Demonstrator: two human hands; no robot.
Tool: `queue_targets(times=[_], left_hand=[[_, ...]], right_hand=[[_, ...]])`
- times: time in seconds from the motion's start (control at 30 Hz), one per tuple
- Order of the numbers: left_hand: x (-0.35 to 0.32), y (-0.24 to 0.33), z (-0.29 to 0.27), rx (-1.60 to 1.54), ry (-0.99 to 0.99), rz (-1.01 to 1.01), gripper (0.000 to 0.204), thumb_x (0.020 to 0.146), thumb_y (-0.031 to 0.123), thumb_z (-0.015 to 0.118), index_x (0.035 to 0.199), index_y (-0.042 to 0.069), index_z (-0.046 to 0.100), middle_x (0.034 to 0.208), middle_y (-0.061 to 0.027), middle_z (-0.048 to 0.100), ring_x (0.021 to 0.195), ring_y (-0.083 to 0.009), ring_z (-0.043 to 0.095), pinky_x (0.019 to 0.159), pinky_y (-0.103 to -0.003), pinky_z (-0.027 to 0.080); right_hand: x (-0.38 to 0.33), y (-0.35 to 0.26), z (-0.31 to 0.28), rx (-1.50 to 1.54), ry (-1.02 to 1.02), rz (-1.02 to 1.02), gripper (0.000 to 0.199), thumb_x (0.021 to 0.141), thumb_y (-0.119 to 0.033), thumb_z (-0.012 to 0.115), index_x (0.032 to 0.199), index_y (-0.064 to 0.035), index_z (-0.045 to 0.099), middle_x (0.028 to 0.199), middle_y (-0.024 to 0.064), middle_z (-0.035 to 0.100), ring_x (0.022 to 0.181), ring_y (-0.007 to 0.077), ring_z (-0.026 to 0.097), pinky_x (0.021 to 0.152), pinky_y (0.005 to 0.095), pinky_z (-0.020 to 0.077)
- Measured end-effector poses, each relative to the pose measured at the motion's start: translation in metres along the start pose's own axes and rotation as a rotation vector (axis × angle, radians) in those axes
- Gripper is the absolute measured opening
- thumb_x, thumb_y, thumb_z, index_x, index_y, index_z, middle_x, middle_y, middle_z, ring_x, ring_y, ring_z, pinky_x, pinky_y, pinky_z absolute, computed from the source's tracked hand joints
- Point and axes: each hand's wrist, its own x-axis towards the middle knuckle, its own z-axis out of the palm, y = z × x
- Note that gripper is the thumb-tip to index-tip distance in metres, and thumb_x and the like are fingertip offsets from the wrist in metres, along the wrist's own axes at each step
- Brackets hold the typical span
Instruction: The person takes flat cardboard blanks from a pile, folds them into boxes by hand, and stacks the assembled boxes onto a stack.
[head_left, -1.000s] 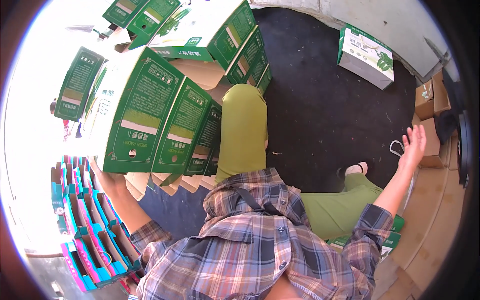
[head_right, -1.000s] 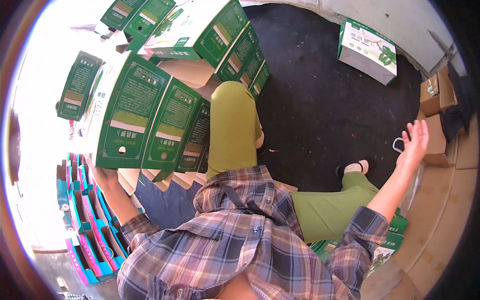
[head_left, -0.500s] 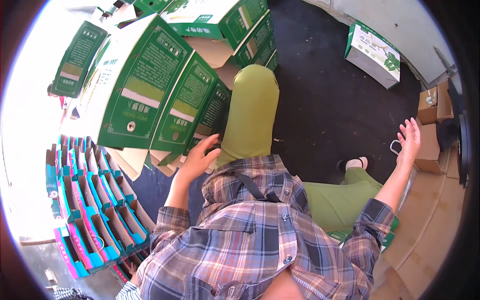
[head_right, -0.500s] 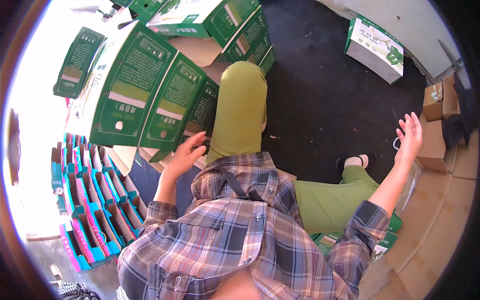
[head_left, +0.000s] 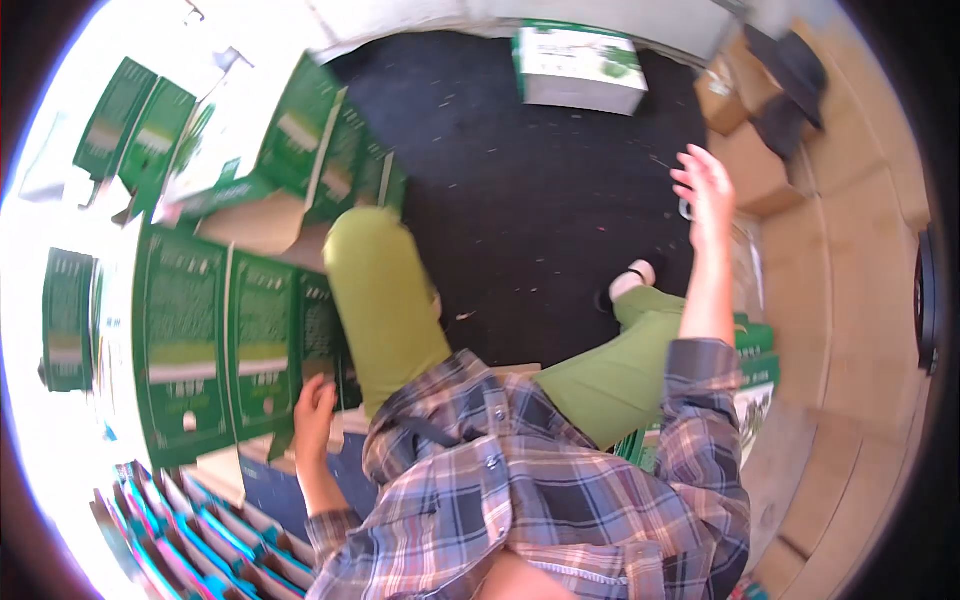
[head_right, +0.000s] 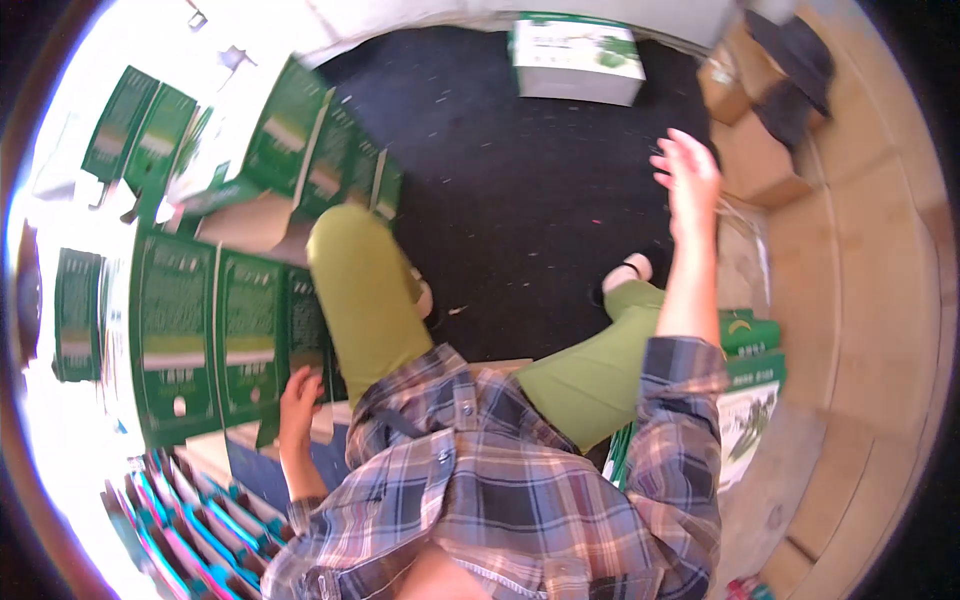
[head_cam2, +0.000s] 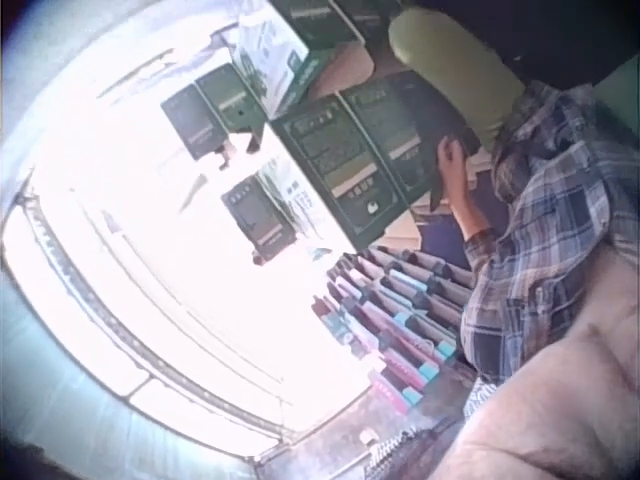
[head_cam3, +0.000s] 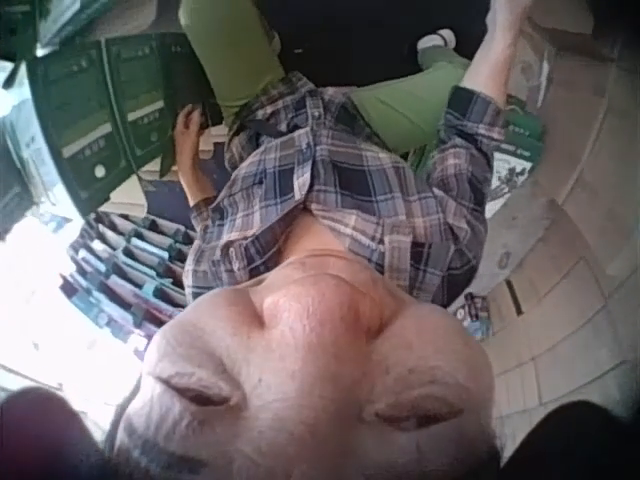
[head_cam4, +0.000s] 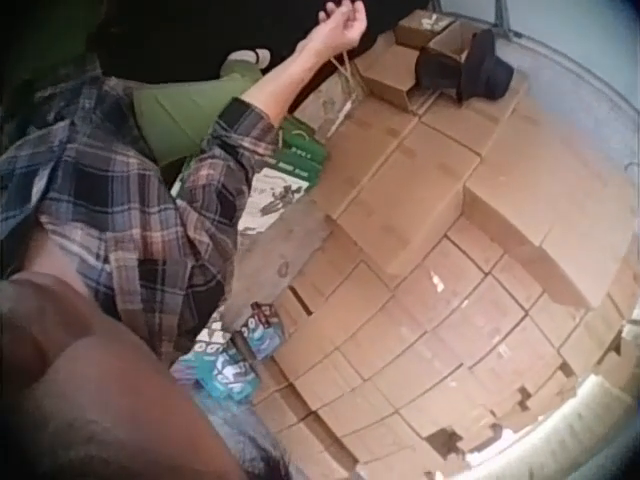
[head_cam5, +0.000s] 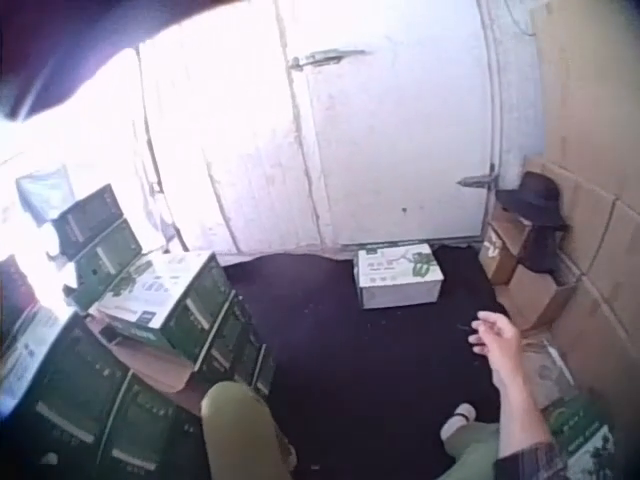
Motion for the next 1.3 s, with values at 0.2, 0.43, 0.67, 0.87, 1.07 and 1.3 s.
queue_targets(times=[0.2,0.43,0.67,0.87,1.07,1.3], left_hand=[[-0.01,0.085,0.042,0.442,-0.367,0.582,0.057,0.075,0.007,0.067,0.129,0.003,0.048,0.123,-0.0141,0.054,0.112,-0.0284,0.052,0.094,-0.036,0.042],[-0.045,0.214,0.124,0.666,-0.967,1.312,0.093,0.056,0.053,0.076,0.128,0.001,0.049,0.132,-0.0181,0.047,0.125,-0.037,0.041,0.103,-0.046,0.033],[-0.059,0.24,0.194,-0.523,-2.134,0.838,0.108,0.062,0.069,0.062,0.144,0.01,0.024,0.137,-0.0287,0.036,0.129,-0.0439,0.033,0.104,-0.058,0.029],[-0.05,0.235,0.22,0.527,-1.552,1.114,0.108,0.059,0.059,0.074,0.139,0.0,0.033,0.136,-0.0179,0.045,0.125,-0.0287,0.044,0.103,-0.038,0.033],[0.018,0.189,0.224,0.503,-1.419,0.651,0.086,0.074,0.049,0.071,0.14,0.005,0.036,0.132,-0.0139,0.049,0.118,-0.0251,0.049,0.096,-0.036,0.039],[0.102,0.112,0.222,0.304,-1.148,0.164,0.052,0.093,0.032,0.054,0.137,0.01,0.038,0.13,-0.013,0.05,0.109,-0.0243,0.054,0.082,-0.038,0.049]], right_hand=[[-0.015,-0.001,-0.012,-0.084,-0.148,0.027,0.03,0.09,-0.022,0.058,0.116,-0.0072,0.059,0.101,0.0066,0.065,0.082,0.0111,0.061,0.07,0.0241,0.049],[-0.062,-0.003,-0.069,-0.107,0.039,-0.142,0.025,0.09,-0.017,0.057,0.113,-0.006,0.059,0.096,0.004,0.064,0.081,0.0099,0.06,0.067,0.0222,0.0463],[-0.187,0.067,-0.178,-0.168,0.541,0.193,0.027,0.089,-0.018,0.057,0.113,-0.0063,0.06,0.1,0.0058,0.065,0.081,0.0118,0.061,0.066,0.0242,0.0478],[-0.345,0.161,-0.225,0.075,1.044,0.706,0.023,0.087,-0.015,0.056,0.109,-0.0096,0.06,0.094,0.0039,0.065,0.076,0.0145,0.062,0.063,0.0272,0.0484],[-0.42,0.243,-0.19,0.497,1.206,0.913,0.018,0.088,-0.012,0.049,0.105,-0.0096,0.056,0.094,0.0073,0.061,0.082,0.0257,0.061,0.067,0.0417,0.0505],[-0.42,0.288,-0.163,0.939,1.475,0.865,0.025,0.089,-0.015,0.048,0.113,-0.0075,0.047,0.108,0.0133,0.055,0.084,0.0304,0.06,0.068,0.0482,0.0501]])
